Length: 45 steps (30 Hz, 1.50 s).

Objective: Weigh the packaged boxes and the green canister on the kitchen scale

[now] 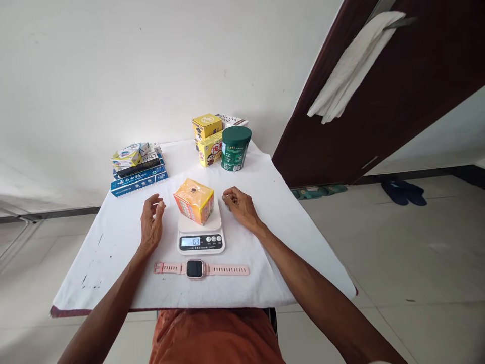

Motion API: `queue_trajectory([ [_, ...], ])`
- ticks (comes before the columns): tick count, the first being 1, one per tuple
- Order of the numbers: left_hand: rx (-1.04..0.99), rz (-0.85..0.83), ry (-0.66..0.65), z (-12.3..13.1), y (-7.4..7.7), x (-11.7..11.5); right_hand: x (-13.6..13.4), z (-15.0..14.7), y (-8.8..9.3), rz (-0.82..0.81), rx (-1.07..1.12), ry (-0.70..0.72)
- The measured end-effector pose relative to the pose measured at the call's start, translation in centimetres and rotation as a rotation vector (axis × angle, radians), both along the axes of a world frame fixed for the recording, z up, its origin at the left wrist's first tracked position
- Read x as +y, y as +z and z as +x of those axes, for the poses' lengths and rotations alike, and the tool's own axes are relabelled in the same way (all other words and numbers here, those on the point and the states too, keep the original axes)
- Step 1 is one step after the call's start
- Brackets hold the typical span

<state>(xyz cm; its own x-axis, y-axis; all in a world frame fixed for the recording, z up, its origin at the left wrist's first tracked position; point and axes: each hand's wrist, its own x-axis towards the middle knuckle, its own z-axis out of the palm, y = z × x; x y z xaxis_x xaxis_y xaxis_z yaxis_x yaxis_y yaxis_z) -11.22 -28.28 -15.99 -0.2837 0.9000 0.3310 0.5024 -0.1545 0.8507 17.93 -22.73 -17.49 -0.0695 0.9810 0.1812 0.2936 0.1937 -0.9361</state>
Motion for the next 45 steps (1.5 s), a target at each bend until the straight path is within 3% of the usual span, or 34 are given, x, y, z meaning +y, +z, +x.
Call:
queue_trajectory([
  [5,0.259,0.171,-0.243,2.7,3.1,-0.9,0.1,0.0,-0.1,0.0,-0.003,-0.011],
  [7,0.38,0.169,-0.283,4.1,4.7,-0.7,0.1,0.0,-0.1,0.001,0.0,-0.013],
  [12,0.537,0.005,-0.246,6.6,7.3,0.4,0.3,0.0,-0.1,0.011,0.001,-0.022],
  [17,0.553,-0.01,-0.163,7.8,8.9,1.4,0.3,0.1,0.0,0.031,0.001,-0.019],
  [22,0.525,0.029,-0.112,10.0,10.9,6.2,0.3,0.4,0.1,0.052,0.004,-0.023],
  [25,0.523,0.032,-0.096,11.8,10.4,10.7,0.3,0.4,0.2,0.049,0.02,-0.027],
  [30,0.524,-0.035,-0.089,13.8,7.0,15.9,0.5,0.4,0.0,0.037,0.044,-0.022],
  [35,0.497,-0.044,-0.071,14.9,5.0,17.5,0.6,0.4,-0.1,0.04,0.046,-0.025],
  [45,0.483,-0.083,-0.047,15.0,4.8,19.2,0.5,0.4,0.1,0.012,0.059,-0.018],
])
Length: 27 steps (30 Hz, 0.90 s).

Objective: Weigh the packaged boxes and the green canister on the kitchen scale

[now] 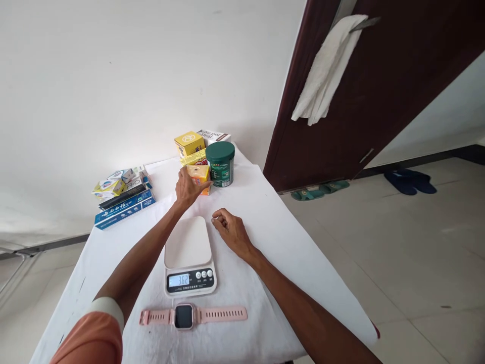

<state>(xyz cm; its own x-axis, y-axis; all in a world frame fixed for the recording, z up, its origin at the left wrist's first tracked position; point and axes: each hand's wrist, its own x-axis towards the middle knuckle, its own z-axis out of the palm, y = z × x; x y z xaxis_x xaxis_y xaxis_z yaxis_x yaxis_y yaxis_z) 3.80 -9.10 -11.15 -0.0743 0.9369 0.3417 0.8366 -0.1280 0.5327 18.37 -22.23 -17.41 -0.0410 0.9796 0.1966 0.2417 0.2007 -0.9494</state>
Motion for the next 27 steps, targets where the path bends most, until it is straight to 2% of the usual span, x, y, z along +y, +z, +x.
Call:
queue_trajectory([
  [5,-0.073,-0.014,0.01,0.3,-0.4,-0.2,-0.2,0.0,-0.1,-0.028,0.0,0.0],
  [8,-0.112,-0.024,-0.031,-0.6,-0.5,-1.0,-0.5,0.0,-0.2,-0.035,-0.009,0.014],
  [11,-0.134,0.016,-0.134,-3.7,-1.0,-2.7,-0.7,-0.1,-0.3,-0.027,0.002,0.005],
  [13,-0.12,0.074,-0.202,-7.1,-1.4,-4.3,-0.8,-0.2,-0.4,-0.017,-0.003,-0.011],
  [15,-0.069,0.132,-0.202,-11.2,-1.5,-6.2,-0.7,-0.2,-0.6,-0.018,-0.022,-0.006],
  [17,-0.005,0.174,-0.119,-15.6,-1.2,-8.2,-0.7,-0.2,-0.5,-0.011,-0.047,0.002],
  [19,0.026,0.199,0.018,-19.7,-0.5,-9.8,-0.7,-0.2,-0.4,0.003,-0.071,0.001],
  [22,0.023,0.23,0.259,-24.5,0.7,-10.9,-0.8,-0.2,-0.1,0.001,-0.098,-0.004],
  [24,0.032,0.251,0.384,-26.2,1.7,-10.4,-0.8,-0.3,-0.1,-0.01,-0.096,-0.008],
  [27,0.055,0.215,0.453,-26.5,3.1,-8.0,-0.9,-0.4,-0.1,-0.022,-0.072,-0.014],
])
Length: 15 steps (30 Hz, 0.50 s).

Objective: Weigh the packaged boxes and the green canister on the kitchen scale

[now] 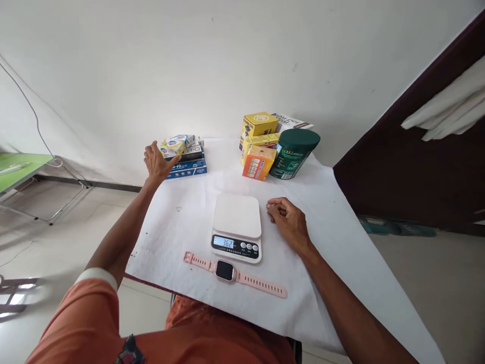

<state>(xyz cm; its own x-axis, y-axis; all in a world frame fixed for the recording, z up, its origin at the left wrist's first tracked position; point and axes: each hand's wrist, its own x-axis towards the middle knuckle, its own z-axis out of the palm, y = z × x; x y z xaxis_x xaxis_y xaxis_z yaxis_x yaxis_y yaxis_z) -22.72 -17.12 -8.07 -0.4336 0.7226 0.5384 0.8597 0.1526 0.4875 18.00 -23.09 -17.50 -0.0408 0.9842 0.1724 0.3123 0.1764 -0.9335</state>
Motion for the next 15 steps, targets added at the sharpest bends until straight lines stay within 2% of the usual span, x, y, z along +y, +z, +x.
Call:
queue_trajectory([
  [3,-0.037,-0.12,0.043,1.1,0.8,2.9,-0.1,-0.1,0.0,-0.03,0.008,0.006],
  [6,-0.036,-0.206,0.122,2.0,1.2,4.7,-0.2,-0.1,0.2,-0.046,-0.001,0.007],
  [9,-0.018,-0.255,0.173,2.1,1.4,5.1,-0.1,0.0,0.3,-0.035,-0.018,0.009],
  [15,-0.038,-0.284,0.167,1.4,1.7,4.7,0.1,0.1,0.4,-0.024,-0.035,0.015],
])
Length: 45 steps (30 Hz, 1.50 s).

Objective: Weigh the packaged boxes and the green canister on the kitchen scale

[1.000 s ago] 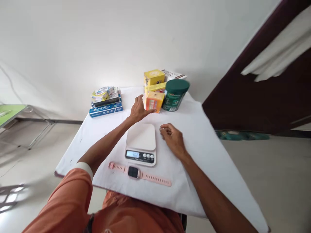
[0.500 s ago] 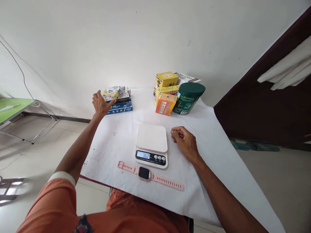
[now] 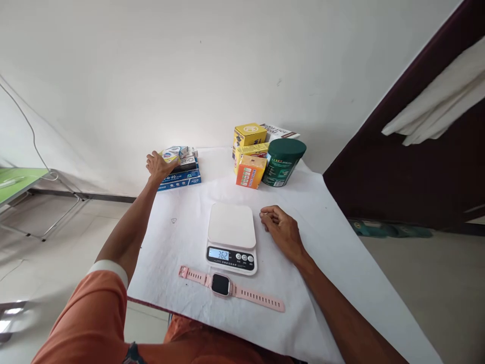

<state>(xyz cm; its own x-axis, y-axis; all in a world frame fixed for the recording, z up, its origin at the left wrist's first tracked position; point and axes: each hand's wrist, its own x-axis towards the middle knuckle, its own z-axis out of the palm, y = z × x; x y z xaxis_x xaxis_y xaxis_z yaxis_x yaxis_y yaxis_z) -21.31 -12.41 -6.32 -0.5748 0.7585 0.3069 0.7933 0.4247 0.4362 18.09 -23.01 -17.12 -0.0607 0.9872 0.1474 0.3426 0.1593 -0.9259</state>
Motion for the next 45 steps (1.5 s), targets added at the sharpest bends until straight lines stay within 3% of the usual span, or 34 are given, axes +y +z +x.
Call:
queue_trajectory([
  [4,-0.062,0.036,-0.037,-0.4,0.4,-1.4,0.0,0.0,-0.1,0.021,-0.003,0.007],
  [9,-0.1,0.157,-0.17,0.6,0.2,-6.1,0.1,-0.1,-0.2,0.036,0.028,0.014],
  [14,-0.104,0.123,-0.572,6.2,-1.9,-11.9,0.3,0.0,-0.2,0.049,0.03,-0.001],
  [18,-0.113,0.077,-0.819,11.9,-4.4,-14.7,0.2,0.0,-0.2,0.043,0.071,-0.003],
  [22,-0.068,0.044,-0.878,15.2,-5.9,-14.8,0.3,0.0,-0.2,0.05,0.071,0.01],
  [27,0.0,-0.032,-0.883,15.4,-6.4,-14.4,0.6,-0.1,-0.3,0.054,0.049,-0.003],
  [30,-0.016,-0.037,-0.918,14.4,-5.4,-14.9,0.6,0.0,-0.4,0.049,0.049,-0.001],
  [36,-0.107,0.207,-0.835,12.8,-0.7,-15.5,0.6,0.1,-0.5,0.054,0.067,0.003],
  [38,-0.086,0.244,-0.837,13.0,0.3,-15.5,0.6,0.1,-0.5,0.058,0.063,0.002],
  [41,-0.034,0.15,-0.917,14.0,0.2,-15.2,0.6,0.0,-0.5,0.062,0.07,0.005],
  [45,0.081,-0.085,-1.011,15.5,-1.6,-14.0,0.7,0.0,-0.6,0.068,0.071,0.0],
])
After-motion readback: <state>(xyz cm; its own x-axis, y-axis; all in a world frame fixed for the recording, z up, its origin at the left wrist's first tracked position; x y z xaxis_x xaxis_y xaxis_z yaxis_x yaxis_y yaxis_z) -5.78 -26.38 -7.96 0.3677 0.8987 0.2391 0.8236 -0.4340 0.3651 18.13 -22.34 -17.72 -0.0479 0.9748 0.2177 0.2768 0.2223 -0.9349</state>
